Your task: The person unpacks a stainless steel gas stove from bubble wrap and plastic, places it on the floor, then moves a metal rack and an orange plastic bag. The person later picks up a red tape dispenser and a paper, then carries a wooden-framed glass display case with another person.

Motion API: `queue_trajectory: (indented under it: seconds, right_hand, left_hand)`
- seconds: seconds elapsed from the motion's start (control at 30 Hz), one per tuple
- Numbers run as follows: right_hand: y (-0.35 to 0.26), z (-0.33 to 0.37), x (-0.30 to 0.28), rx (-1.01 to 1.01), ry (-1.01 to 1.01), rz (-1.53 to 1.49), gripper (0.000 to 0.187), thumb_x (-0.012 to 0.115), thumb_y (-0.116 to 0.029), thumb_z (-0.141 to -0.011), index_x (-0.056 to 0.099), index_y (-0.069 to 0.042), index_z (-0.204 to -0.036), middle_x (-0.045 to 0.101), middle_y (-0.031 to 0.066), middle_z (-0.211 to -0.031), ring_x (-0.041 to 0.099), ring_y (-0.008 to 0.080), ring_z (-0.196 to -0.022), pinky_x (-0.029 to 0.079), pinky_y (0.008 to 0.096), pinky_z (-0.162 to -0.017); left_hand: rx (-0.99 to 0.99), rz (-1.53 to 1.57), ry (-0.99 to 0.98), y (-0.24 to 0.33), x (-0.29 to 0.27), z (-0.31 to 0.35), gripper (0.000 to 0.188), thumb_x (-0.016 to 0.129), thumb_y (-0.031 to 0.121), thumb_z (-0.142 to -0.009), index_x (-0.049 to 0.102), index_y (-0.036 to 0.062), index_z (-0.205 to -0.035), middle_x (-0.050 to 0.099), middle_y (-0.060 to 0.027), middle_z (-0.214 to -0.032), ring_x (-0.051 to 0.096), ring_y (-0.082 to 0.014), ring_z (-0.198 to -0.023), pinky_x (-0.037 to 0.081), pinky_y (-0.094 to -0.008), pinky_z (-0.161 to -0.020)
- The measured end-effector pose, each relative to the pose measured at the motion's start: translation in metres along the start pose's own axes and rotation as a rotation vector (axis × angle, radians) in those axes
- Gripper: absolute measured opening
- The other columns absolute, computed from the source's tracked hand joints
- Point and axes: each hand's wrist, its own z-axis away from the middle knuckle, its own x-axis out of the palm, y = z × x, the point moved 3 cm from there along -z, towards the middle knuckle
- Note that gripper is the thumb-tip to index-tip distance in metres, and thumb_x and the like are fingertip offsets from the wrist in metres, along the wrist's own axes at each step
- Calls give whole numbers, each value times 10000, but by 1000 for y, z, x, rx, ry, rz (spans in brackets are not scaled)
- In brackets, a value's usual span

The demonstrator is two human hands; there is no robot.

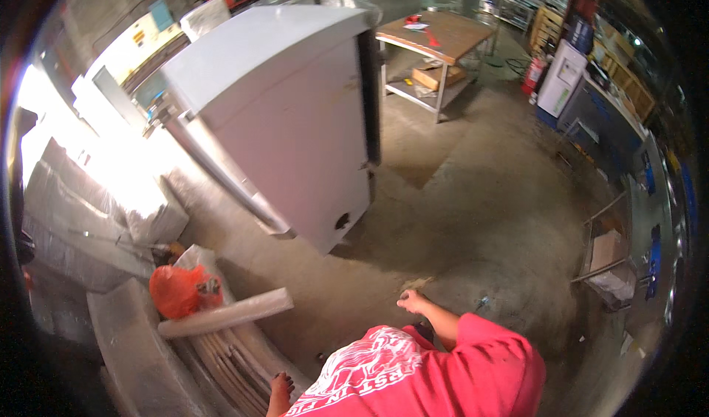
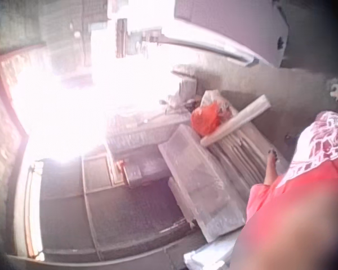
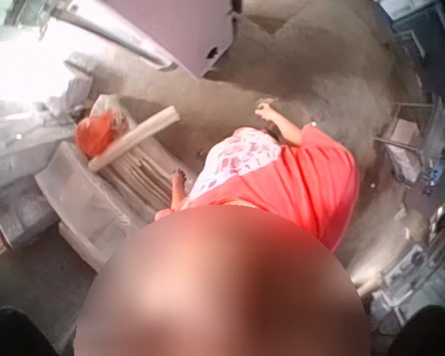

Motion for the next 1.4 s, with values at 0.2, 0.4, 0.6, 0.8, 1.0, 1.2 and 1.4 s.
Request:
queue_trajectory:
  seconds: [0.2,0.4,0.6,0.8,1.0,1.2,1.4]
  right_hand:
    - [163,57,-203,135,347,105,416,704,-373,-752,711,-21,-973,719,184,-905,699,329,-845,536,411,-755]
    - [283,90,-351,456,584,-148,315,672,-238,-805,666,-4,-1016,668,145,-799,644,255,-660,497,407,-551]
    - [274,62,-409,531,511,-623,285,642,-226,-877,603,-25,-1076,648,97,-834,621,237,-652,477,383,-532]
    - [232,41,-445,311,603,-786,218,702,-240,-862,642,-34,-899,583,81,-673,548,225,-536,416,412,-464]
    - [182,-44,-530,553,345,-578,258,677,-204,-896,624,-22,-1070,636,110,-769,608,247,-585,488,433,-526]
    - [70,-264,-675,581,381,-653,287,644,-203,-891,609,17,-1072,652,127,-798,623,251,-592,488,406,-507]
    - [-67,-510,-864,380,225,-278,368,668,-299,-868,643,11,-1064,644,117,-778,610,213,-653,498,368,-540]
  left_hand:
    - [118,-369,-438,63,256,86,323,679,302,-898,644,57,-1106,656,-61,-857,623,-159,-704,508,-334,-563]
    - [484,-771,-599,171,479,161,527,685,341,-896,595,43,-1321,708,-105,-1025,645,-152,-775,524,-306,-613]
    - [379,-835,-621,225,620,130,571,703,372,-873,599,8,-1301,702,-119,-901,612,-151,-645,491,-300,-550]
    - [412,-1260,-745,296,819,96,554,719,345,-846,621,-30,-1242,702,-190,-1057,654,-246,-827,522,-383,-705]
    - [800,-1024,-769,500,1053,191,493,669,324,-874,622,24,-1262,663,-207,-1215,653,-357,-1080,503,-427,-941]
    - [947,-969,-768,651,1211,204,517,649,352,-907,598,-7,-1275,661,-229,-1212,648,-349,-1121,513,-409,-949]
    - [855,-1258,-541,729,1261,113,529,700,355,-857,624,27,-1265,688,-212,-1134,667,-329,-1053,527,-420,-913]
